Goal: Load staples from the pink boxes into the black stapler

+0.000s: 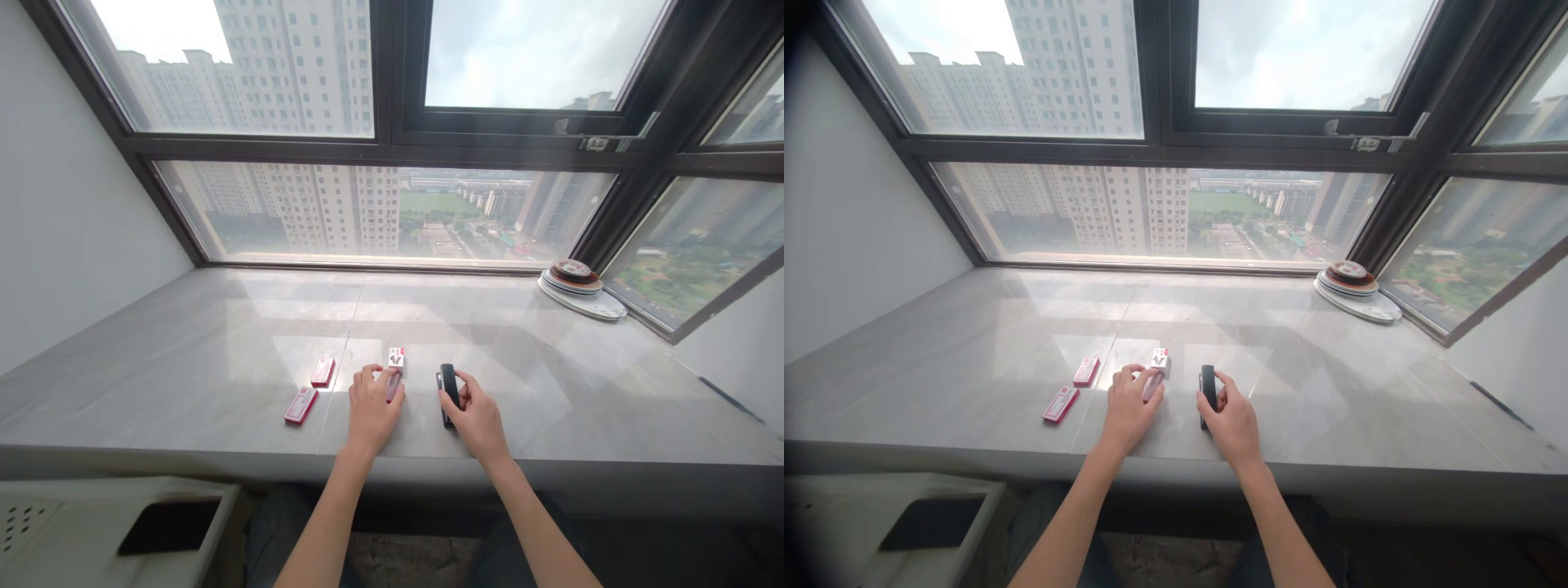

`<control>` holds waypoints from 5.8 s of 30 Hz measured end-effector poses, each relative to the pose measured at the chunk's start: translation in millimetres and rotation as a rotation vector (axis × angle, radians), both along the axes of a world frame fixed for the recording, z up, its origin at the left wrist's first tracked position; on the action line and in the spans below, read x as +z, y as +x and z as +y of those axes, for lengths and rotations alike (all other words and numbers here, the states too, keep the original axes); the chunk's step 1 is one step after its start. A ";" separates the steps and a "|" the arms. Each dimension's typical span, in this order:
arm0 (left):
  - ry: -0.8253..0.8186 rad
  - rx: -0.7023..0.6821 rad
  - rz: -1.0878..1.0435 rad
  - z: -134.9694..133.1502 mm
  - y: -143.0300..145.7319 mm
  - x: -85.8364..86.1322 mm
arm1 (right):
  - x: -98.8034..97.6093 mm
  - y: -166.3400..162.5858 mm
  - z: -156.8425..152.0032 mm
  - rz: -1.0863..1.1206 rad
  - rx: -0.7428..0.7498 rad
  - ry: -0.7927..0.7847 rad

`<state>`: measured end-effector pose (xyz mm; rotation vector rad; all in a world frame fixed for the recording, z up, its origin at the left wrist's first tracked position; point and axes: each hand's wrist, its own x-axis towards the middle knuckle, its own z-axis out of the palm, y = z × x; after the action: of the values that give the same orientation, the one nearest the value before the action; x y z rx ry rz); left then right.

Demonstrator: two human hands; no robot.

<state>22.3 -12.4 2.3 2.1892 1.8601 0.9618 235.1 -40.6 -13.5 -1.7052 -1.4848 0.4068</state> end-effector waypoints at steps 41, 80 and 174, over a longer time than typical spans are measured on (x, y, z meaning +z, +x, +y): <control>-0.197 -0.360 -0.066 -22.4 -31.0 -12.3 | 1.4 -10.3 -2.2 0.340 0.279 -0.403; -0.194 -0.425 -0.118 -25.4 -45.6 -16.7 | 25.7 -50.2 24.7 0.159 0.480 -0.040; -0.167 -0.308 -0.165 -32.6 -15.8 -4.1 | 24.4 -0.6 -17.3 -0.027 0.530 -0.210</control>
<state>6.5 -45.0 -1.8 2.1406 1.4237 0.8627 234.5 -57.9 10.9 -1.4536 -1.9677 0.8449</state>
